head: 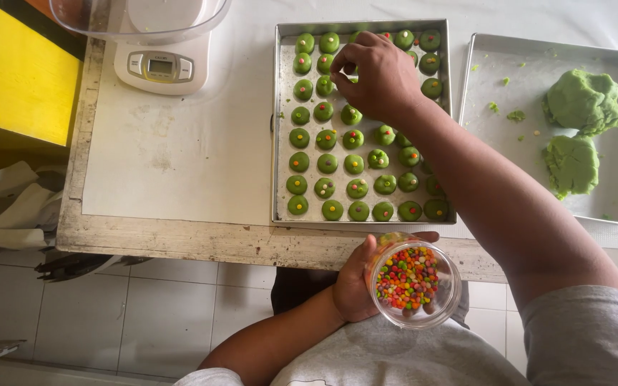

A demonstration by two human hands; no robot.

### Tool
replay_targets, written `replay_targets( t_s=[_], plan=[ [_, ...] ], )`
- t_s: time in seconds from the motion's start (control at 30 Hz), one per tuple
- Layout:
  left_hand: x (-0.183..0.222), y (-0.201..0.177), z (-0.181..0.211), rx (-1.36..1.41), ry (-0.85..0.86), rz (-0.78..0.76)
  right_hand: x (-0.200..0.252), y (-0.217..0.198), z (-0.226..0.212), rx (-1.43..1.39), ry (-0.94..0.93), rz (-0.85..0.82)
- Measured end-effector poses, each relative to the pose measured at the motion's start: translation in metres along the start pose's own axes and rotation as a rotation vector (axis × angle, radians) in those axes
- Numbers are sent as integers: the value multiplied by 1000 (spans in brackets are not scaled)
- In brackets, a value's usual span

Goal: Placing colorful sprinkles on top of small green dough balls arranged on a baking tray.

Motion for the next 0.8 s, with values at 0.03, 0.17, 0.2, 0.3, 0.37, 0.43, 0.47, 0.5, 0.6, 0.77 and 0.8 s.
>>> replay_targets(
  t_s=[0.03, 0.17, 0.2, 0.3, 0.37, 0.43, 0.47, 0.5, 0.6, 0.77, 0.8],
  plan=[
    [0, 0, 0, -1, 4, -2, -1, 3, 2, 1, -4, -1],
    [0, -3, -1, -12, 16, 18, -3, 12, 6, 43, -48, 36],
    [0, -4, -1, -25, 17, 19, -3, 14, 7, 44, -58, 34],
    [1, -3, -2, 10, 18, 10, 5, 7, -4, 47, -108, -29],
    [2, -2, -1, -20, 24, 15, 8, 7, -2, 39, -118, -35],
    [1, -1, -1, -51, 23, 19, 12, 7, 2, 33, -125, -35],
    [1, -1, -2, -40, 17, 16, 13, 6, 5, 39, -124, -2],
    [1, -1, -2, -28, 14, 13, 15, 6, 7, 45, -125, 30],
    [1, -1, -3, -5, 19, 8, 20, 0, 7, 23, -85, 24],
    [0, -4, -5, -7, 17, 16, 25, -8, 4, 26, -89, 54],
    [1, -4, -5, -3, 12, 14, 26, -8, 3, 27, -113, 60]
  ],
)
Point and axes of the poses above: each hand's wrist, its own x-axis away from the middle knuckle, its own y-axis out of the palm, z = x × y, the point moved 4 cm from there along -x, towards the middle knuckle, and after that the axes turned 7 degrees about -x, right-handed, at the moved point
